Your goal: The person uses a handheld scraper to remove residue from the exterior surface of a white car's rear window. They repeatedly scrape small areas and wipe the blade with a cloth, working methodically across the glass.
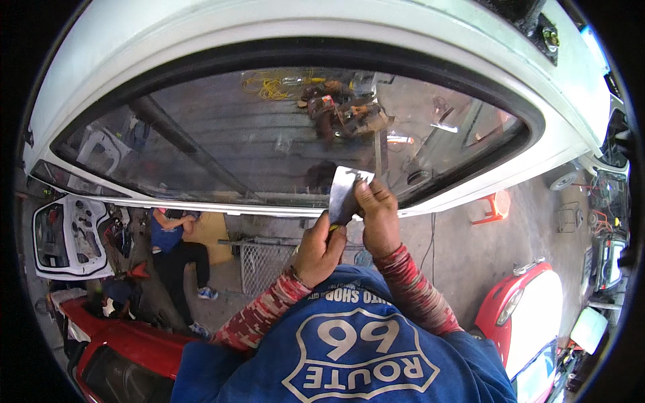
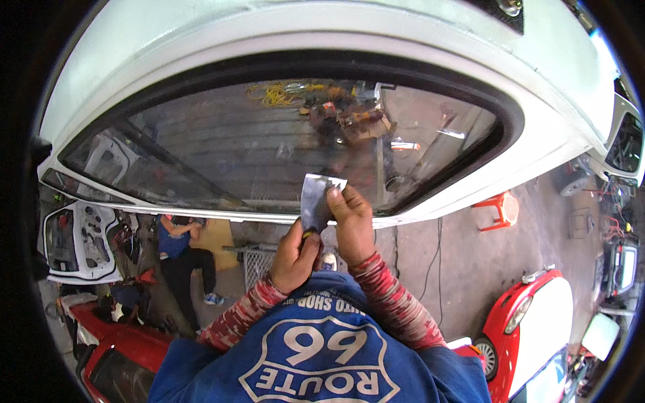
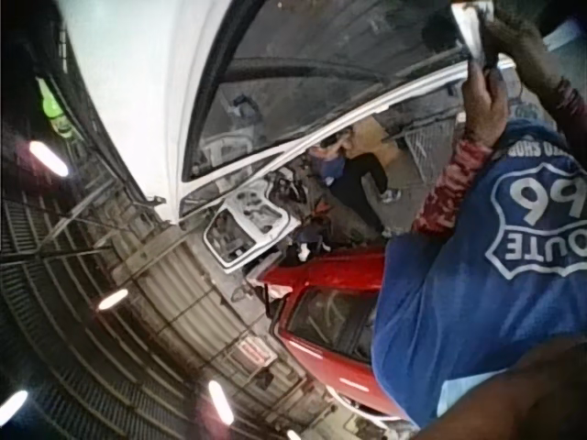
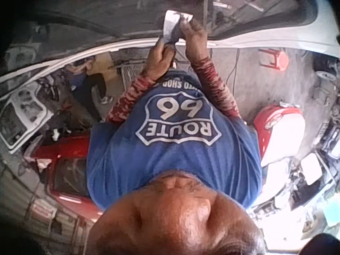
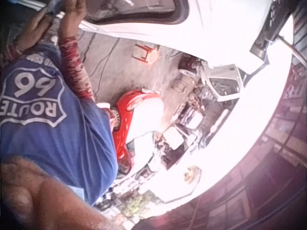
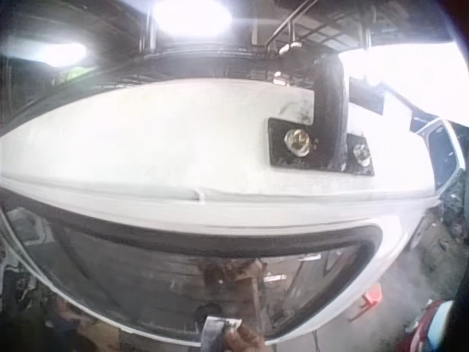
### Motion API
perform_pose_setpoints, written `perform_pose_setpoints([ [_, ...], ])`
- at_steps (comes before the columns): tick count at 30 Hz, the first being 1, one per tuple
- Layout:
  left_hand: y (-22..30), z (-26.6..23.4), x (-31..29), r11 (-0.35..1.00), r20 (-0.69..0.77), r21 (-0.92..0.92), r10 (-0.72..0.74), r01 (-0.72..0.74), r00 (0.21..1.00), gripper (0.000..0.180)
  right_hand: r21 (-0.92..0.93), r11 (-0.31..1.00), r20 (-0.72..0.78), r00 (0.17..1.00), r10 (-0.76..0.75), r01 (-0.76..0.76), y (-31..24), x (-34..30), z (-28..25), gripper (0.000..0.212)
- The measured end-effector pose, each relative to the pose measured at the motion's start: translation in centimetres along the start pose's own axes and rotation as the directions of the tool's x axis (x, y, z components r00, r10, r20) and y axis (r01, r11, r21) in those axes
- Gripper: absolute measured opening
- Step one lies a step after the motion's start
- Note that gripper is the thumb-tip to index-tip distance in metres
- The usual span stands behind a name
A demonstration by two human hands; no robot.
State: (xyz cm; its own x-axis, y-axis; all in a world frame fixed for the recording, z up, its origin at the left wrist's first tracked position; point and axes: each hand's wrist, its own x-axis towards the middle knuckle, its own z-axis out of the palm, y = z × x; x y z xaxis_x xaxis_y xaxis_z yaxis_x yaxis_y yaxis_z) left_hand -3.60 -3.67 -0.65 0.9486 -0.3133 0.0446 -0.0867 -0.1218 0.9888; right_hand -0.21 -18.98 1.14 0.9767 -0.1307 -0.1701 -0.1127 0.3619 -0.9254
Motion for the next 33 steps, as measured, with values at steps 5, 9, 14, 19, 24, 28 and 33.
perform_pose_setpoints([
  [5,-0.2,0.1,0.0,0.994,-0.001,-0.087,-0.061,0.06,0.998,0.016,0.044,0.997,0.023,0.997,0.067,-0.068,0.3,0.0,0.1,0.022],
  [9,-0.5,-0.2,0.0,0.993,0.034,-0.093,-0.075,0.078,0.997,0.021,-0.046,0.999,0.0,1.0,-0.019,0.018,0.3,0.0,0.1,0.022],
  [14,-0.3,-0.9,0.1,0.986,0.072,-0.121,-0.105,0.113,0.992,0.027,-0.078,0.992,0.0,0.995,0.099,-0.099,-0.2,0.1,0.3,0.026],
  [19,0.0,-1.0,0.1,1.0,0.032,-0.03,-0.001,0.002,0.999,0.025,-0.026,0.999,0.028,0.999,-0.025,0.025,-0.8,-0.1,0.3,0.028],
  [24,0.2,-0.9,0.0,0.999,0.015,-0.018,-0.05,0.05,0.999,0.021,-0.037,0.987,0.02,0.988,0.155,-0.154,-0.4,0.1,0.2,0.027],
  [28,0.6,-0.9,-0.2,0.988,0.05,-0.101,-0.109,0.114,0.993,0.021,-0.001,0.999,0.014,0.999,0.042,-0.042,-0.2,0.2,-0.1,0.026],
  [33,0.9,-0.9,-0.1,0.995,0.04,-0.034,-0.093,0.094,0.995,0.021,0.01,0.994,0.091,0.99,0.109,-0.11,-0.4,0.3,-0.4,0.026],
])
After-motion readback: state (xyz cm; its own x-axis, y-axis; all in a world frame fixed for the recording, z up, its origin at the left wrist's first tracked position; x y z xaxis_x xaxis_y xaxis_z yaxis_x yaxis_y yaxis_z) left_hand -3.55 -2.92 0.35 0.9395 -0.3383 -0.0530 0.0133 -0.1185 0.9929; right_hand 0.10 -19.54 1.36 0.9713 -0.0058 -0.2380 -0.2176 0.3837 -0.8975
